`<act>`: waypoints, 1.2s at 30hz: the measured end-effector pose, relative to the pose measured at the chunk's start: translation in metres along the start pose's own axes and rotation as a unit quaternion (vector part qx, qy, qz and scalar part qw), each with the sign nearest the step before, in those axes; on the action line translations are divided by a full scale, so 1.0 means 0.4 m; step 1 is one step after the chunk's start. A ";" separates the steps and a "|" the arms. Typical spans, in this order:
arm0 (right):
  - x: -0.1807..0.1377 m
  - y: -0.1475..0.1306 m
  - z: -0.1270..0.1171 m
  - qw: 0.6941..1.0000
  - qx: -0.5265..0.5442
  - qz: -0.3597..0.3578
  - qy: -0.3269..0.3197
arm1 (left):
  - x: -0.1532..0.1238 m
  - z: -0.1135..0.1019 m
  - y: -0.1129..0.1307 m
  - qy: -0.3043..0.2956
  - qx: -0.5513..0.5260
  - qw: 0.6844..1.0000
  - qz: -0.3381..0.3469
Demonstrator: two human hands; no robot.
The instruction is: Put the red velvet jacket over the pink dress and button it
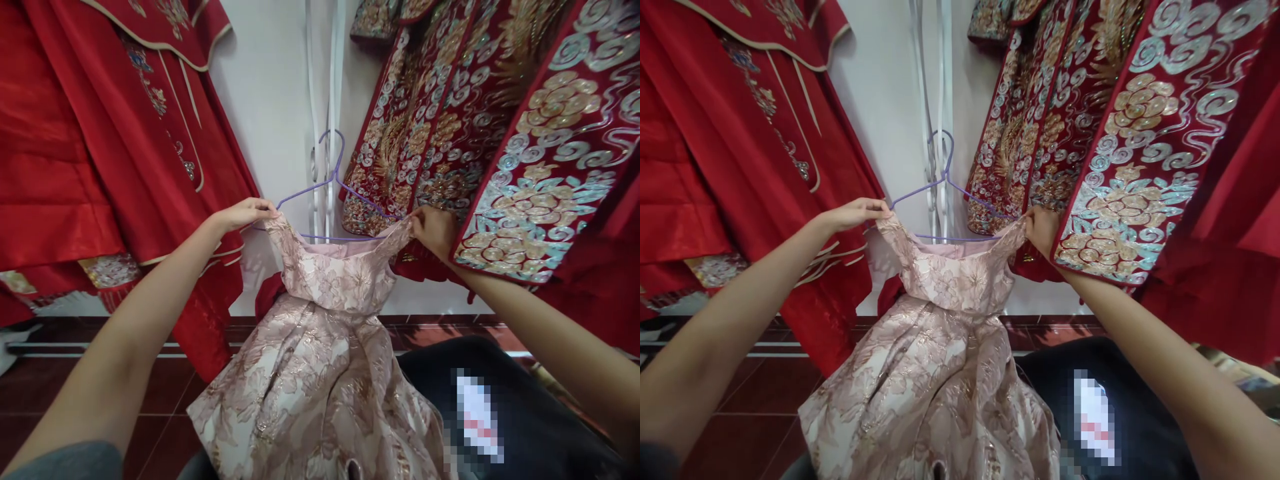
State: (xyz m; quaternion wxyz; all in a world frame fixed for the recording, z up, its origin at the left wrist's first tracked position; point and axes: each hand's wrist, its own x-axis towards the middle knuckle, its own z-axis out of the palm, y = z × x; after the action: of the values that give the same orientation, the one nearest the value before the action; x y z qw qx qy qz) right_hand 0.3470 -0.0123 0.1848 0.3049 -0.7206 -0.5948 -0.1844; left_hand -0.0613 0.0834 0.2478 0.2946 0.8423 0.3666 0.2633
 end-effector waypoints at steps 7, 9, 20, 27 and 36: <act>0.015 -0.043 -0.057 0.994 0.063 -0.079 0.031 | 0.019 0.026 -0.025 -0.014 -0.040 0.999 -0.022; 0.028 -0.071 -0.069 0.991 0.056 -0.112 0.039 | 0.018 0.029 -0.030 -0.015 -0.034 0.999 -0.020; 0.088 -0.085 -0.036 0.952 0.184 -0.178 -0.168 | -0.021 0.013 -0.057 0.091 -0.037 0.995 0.027; 0.066 -0.081 -0.038 0.967 0.189 -0.156 -0.069 | -0.140 0.030 -0.212 0.194 -0.078 0.974 -0.083; 0.064 -0.080 -0.033 0.968 0.202 -0.139 -0.045 | -0.182 0.030 -0.203 0.196 -0.105 0.972 -0.080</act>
State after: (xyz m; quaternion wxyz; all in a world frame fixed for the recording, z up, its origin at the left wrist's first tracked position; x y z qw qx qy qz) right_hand 0.3231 0.0015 0.2176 0.3886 -0.5620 -0.7270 -0.0680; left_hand -0.1340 0.0689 0.1671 0.3238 0.7066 0.4539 0.4356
